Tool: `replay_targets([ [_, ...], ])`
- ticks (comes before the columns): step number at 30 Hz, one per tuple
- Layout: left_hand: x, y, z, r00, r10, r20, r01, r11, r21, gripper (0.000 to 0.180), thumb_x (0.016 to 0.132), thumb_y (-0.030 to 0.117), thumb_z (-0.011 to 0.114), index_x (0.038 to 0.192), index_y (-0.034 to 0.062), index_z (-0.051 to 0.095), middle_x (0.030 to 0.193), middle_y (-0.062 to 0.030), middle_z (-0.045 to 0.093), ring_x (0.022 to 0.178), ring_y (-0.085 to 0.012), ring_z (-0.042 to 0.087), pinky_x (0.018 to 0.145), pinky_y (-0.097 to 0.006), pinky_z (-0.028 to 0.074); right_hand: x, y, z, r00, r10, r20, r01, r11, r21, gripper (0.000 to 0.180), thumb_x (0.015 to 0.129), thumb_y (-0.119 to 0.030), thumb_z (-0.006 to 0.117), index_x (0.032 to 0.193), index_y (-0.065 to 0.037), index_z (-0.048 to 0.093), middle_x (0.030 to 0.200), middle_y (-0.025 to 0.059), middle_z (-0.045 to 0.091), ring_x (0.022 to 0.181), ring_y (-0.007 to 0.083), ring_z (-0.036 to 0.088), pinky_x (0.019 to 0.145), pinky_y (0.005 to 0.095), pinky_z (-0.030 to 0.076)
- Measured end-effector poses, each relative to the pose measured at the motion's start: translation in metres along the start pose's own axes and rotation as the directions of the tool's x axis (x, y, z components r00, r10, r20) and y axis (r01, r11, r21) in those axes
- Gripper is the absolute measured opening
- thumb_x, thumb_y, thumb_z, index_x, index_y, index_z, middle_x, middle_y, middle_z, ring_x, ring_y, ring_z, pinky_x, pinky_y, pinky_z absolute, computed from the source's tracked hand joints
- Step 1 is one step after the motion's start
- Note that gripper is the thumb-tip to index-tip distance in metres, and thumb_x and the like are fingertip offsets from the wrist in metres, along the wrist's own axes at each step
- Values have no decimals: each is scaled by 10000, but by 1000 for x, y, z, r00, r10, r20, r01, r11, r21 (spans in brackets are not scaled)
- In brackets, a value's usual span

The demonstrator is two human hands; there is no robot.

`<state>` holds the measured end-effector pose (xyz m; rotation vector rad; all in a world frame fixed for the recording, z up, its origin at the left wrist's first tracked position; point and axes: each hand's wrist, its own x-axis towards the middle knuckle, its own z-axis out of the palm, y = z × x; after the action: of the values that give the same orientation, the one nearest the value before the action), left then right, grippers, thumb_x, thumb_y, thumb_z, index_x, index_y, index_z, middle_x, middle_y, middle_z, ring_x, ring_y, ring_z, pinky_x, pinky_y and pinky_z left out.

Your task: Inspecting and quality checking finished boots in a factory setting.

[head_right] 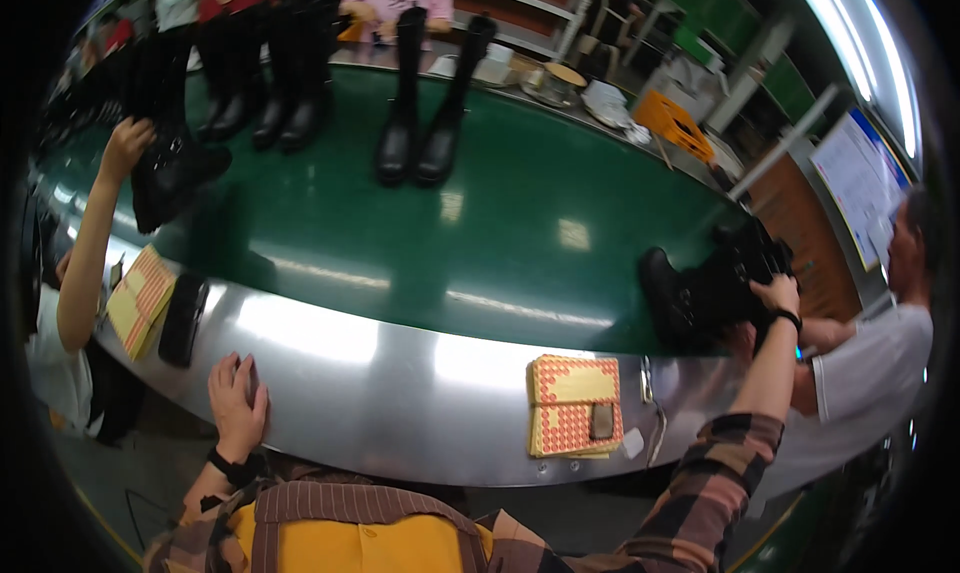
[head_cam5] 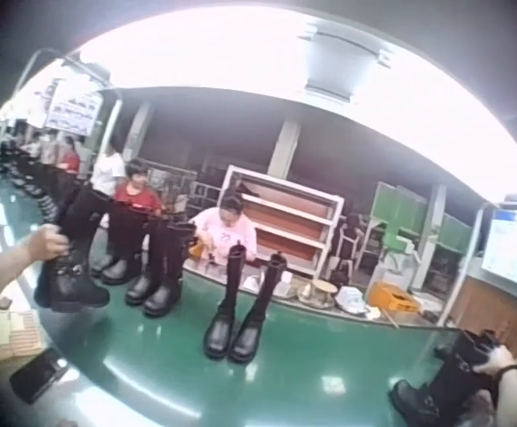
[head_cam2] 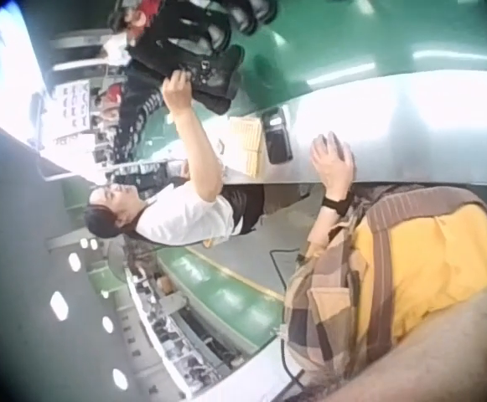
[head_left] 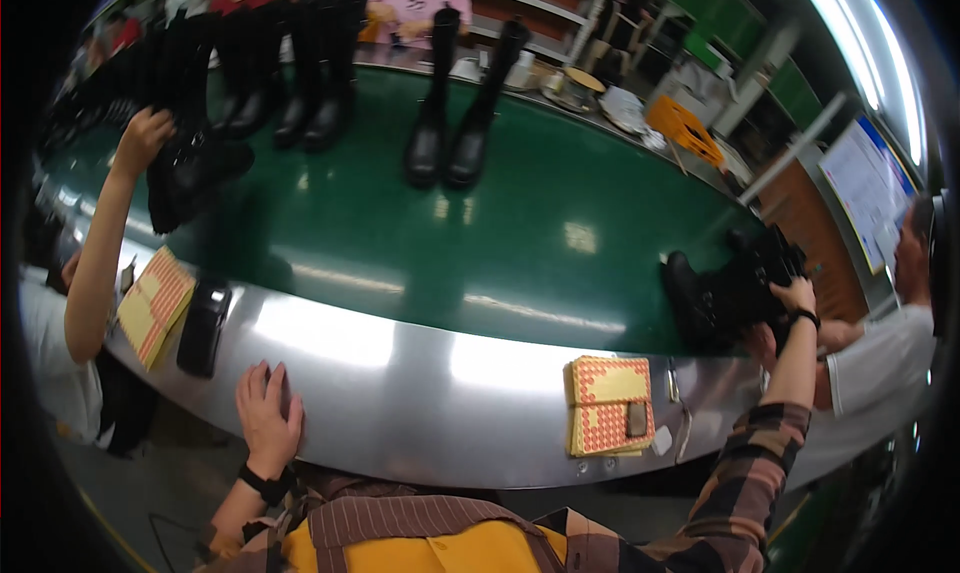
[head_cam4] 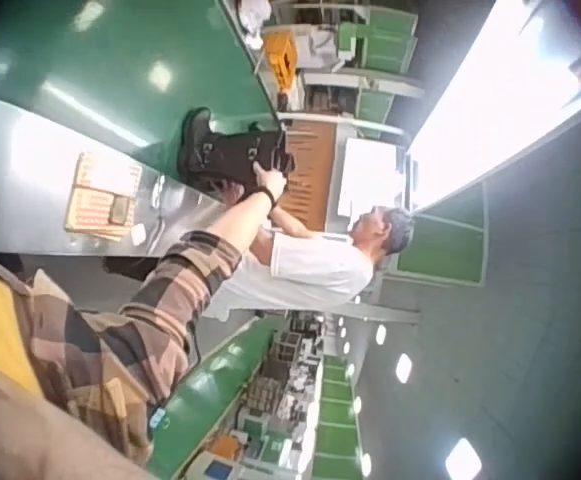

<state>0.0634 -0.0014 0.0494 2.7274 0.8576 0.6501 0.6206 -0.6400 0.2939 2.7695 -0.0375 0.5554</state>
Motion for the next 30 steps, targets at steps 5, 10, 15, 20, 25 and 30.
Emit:
replay_targets([
  [5,-1,-8,-3,999,-38,-24,37,999,-11,457,798,208,646,1210,25,569,1251,-213,491,1218,-396,412,1070,-516,285,10,-8,4,964,137,227,-123,990,-76,915,631,-749,675,1071,53,669,1115,253,649,1093,360,616,946,402,479],
  [10,-4,-12,-4,998,-3,-59,0,999,-50,459,804,218,642,1209,15,571,1231,-222,499,1214,-395,417,1075,-519,281,-24,-52,3,976,16,-215,-2,998,66,503,698,-387,808,949,27,670,904,234,673,896,392,654,789,460,522],
  [15,-9,-19,0,998,12,-60,-14,999,-38,452,826,246,629,1211,15,575,1237,-219,503,1220,-387,418,1083,-506,272,-53,-110,-37,923,-26,-384,112,973,202,371,721,-275,805,819,44,644,887,208,643,880,393,630,768,445,501],
  [20,-8,-19,0,1000,11,-16,-11,999,-48,439,840,266,619,1202,21,581,1258,-219,501,1236,-383,411,1083,-540,249,-83,-134,-121,833,-149,-533,334,903,270,373,787,-253,743,782,99,618,819,212,605,805,405,608,720,437,475],
  [25,26,40,-13,972,236,6,-216,902,-375,531,817,328,687,1270,92,544,1357,-188,443,1295,-375,388,1091,-601,231,-163,-186,-217,817,-143,-559,407,829,384,372,836,-267,710,804,97,642,734,185,616,687,357,619,657,407,458],
  [30,48,140,-30,846,523,-104,-471,643,-604,1068,675,442,816,1510,162,211,1524,-260,143,1408,-437,190,1110,-625,148,-290,-268,-288,792,-308,-527,588,618,522,285,808,-191,742,769,77,652,735,160,618,651,309,618,608,357,459],
])
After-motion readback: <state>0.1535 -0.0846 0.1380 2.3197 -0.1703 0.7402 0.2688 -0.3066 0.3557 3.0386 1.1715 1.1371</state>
